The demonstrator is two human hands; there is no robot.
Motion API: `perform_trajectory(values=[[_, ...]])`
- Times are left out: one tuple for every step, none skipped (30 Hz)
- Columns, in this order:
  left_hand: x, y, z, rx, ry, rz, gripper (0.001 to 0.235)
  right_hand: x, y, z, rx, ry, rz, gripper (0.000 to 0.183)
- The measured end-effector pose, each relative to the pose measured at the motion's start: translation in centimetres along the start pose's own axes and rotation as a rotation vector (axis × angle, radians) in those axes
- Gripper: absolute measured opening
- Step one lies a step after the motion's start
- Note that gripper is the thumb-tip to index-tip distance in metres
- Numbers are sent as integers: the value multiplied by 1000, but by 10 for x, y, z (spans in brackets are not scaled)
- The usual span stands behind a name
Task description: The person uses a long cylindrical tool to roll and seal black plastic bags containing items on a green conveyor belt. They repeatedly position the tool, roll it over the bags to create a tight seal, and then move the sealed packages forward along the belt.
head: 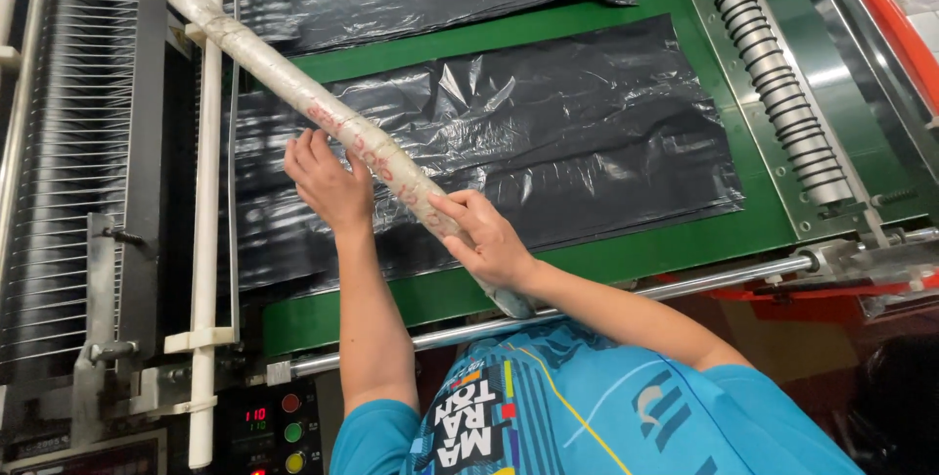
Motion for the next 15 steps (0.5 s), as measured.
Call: perform_trajectory(values=[[0, -2, 1, -1, 3, 0, 51, 4, 2, 0, -3, 0, 1, 56], [2, -5, 1, -8, -16, -8, 52, 10, 4, -2, 5, -24, 18, 57], [4, -8, 1, -15, -34, -17, 54, 16, 7, -3, 13, -47, 35, 58], [7, -9, 3, -15, -31, -17, 54, 26, 13, -4, 9, -45, 36, 58], [13, -13, 4, -35, -66, -1, 53, 37, 22, -5, 44, -50, 81, 57], [19, -17, 6, -57, -103, 14, 53, 48, 30, -6, 81, -55, 125, 56], [26, -17, 7, -57, -101, 14, 53, 65, 41, -5, 79, -55, 125, 56], [34, -21, 8, -111, -127, 21, 55, 85, 56, -4, 124, -107, 175, 57], [42, -26, 10, -166, -152, 27, 58, 106, 70, -2, 170, -159, 225, 59], [49, -25, 13, -167, -150, 28, 58, 114, 86, 1, 167, -160, 225, 59], [57, -35, 18, -296, -158, 39, 62, 125, 107, 4, 232, -214, 294, 59], [65, -45, 24, -422, -163, 53, 65, 136, 129, 7, 297, -266, 365, 60], [70, -43, 24, -421, -160, 54, 65, 140, 142, 10, 295, -264, 368, 60], [77, -54, 31, -581, -168, 83, 67, 148, 160, 15, 344, -317, 408, 60], [85, -64, 40, -742, -176, 111, 70, 155, 178, 20, 394, -370, 447, 61]])
Point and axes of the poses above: each hand's wrist, its own z-axis away from the middle knuckle, its own y-axis out of the back of the hand, x = y × z, the point moved 9 cm from there along -z, towards the middle knuckle, and after that the axes turned 12 degrees about -y, right-handed, at the moved point
